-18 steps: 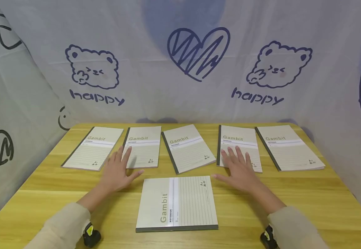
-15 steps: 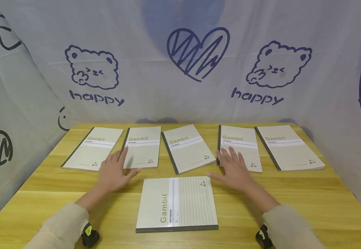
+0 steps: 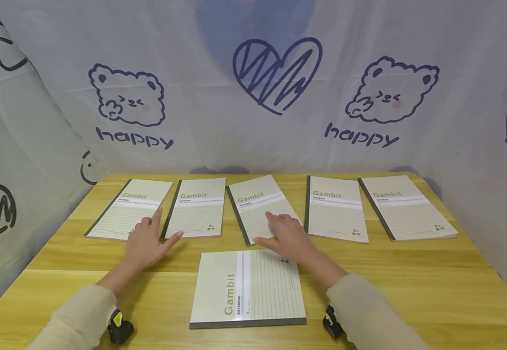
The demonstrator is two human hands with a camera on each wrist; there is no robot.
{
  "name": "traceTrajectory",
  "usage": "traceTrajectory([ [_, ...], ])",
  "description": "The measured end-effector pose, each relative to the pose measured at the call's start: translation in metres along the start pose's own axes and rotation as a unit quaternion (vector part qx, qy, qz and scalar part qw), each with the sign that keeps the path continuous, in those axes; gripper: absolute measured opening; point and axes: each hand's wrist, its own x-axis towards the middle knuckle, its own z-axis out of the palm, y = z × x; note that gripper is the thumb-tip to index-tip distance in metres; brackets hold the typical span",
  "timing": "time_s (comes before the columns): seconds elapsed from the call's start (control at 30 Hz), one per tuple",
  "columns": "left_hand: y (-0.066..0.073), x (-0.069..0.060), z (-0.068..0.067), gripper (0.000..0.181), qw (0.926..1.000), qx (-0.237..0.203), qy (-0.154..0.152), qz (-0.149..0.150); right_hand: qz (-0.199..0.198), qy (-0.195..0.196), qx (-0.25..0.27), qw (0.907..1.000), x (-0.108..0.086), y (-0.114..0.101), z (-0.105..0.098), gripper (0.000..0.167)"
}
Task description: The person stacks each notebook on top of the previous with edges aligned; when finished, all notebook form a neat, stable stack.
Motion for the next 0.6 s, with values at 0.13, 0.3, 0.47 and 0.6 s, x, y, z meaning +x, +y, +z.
traceTrajectory([
  [0.13,-0.002,0.000,0.001,0.095,0.9999,0.000,-0.010,0.001,0.001,-0.018,0.017,0.9997,0.011,-0.011,0.004,0.066],
  [0.3,-0.001,-0.001,0.001,0.093,0.9999,-0.003,-0.015,0.004,0.039,-0.046,0.076,0.9952,0.023,-0.022,0.010,0.064],
  [0.47,-0.002,0.003,0.002,0.093,0.9995,-0.020,-0.023,-0.008,0.038,-0.070,0.101,0.9917,0.039,-0.030,0.017,0.060],
  [0.6,-0.002,0.009,0.003,0.093,0.9985,-0.037,-0.030,-0.028,0.041,-0.092,0.118,0.9879,0.051,-0.034,0.023,0.061],
])
